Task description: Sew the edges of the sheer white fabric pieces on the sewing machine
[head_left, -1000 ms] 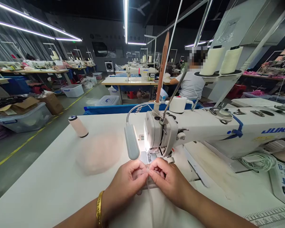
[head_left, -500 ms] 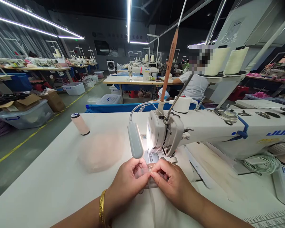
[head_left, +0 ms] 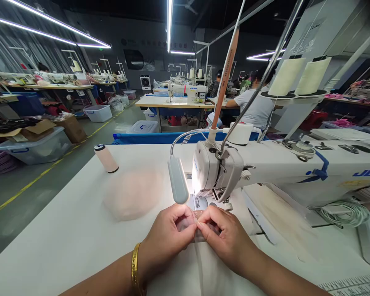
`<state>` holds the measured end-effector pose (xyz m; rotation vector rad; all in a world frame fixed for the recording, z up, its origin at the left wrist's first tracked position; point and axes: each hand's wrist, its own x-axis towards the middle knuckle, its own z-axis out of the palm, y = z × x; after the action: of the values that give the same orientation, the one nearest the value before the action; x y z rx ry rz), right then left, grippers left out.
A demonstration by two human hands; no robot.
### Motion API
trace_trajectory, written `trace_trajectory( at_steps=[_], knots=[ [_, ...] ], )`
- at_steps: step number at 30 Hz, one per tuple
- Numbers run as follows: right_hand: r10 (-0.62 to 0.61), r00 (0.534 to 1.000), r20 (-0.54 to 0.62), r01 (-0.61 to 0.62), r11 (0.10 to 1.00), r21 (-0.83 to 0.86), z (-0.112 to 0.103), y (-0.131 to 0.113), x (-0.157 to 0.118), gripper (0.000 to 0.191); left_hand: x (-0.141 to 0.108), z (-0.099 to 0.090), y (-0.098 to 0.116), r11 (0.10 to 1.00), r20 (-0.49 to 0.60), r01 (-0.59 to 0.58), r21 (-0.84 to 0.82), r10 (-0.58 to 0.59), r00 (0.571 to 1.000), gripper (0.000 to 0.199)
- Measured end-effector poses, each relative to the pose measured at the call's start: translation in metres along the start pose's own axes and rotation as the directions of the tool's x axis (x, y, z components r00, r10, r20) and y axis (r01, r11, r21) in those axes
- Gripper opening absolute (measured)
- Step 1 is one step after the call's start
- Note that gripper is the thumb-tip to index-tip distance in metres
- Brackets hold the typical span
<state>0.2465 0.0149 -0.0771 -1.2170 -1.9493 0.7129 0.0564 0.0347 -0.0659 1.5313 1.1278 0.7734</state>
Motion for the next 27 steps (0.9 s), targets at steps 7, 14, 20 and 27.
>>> trace_trajectory(
  at_steps=[7, 14, 20, 27],
  knots=[
    [-0.037, 0.999, -0.024, 0.036, 0.999, -0.022, 0.0004, 0.0007, 0.001, 0.019, 0.0002, 0.0008, 0.0009, 0.993, 0.02, 0.098, -0.07, -0.097, 0.995, 0.015],
    [-0.036, 0.999, -0.013, 0.036, 0.999, -0.03, 0.0003, 0.0008, 0.0005, 0.02, -0.0003, -0.001, -0.0009, 0.996, 0.053, 0.072, -0.05, -0.07, 0.996, 0.013],
    [-0.02, 1.0, -0.01, 0.019, 0.999, -0.042, -0.0003, -0.0008, 0.0006, 0.022, 0.0006, -0.0013, -0.0004, 1.0, -0.005, 0.017, -0.025, -0.018, 1.0, 0.012],
    [-0.007, 1.0, -0.004, 0.007, 0.999, -0.05, -0.0014, -0.002, 0.0002, 0.021, -0.0001, -0.0008, 0.0015, 0.99, 0.033, 0.106, -0.096, -0.104, 0.994, 0.019]
  ],
)
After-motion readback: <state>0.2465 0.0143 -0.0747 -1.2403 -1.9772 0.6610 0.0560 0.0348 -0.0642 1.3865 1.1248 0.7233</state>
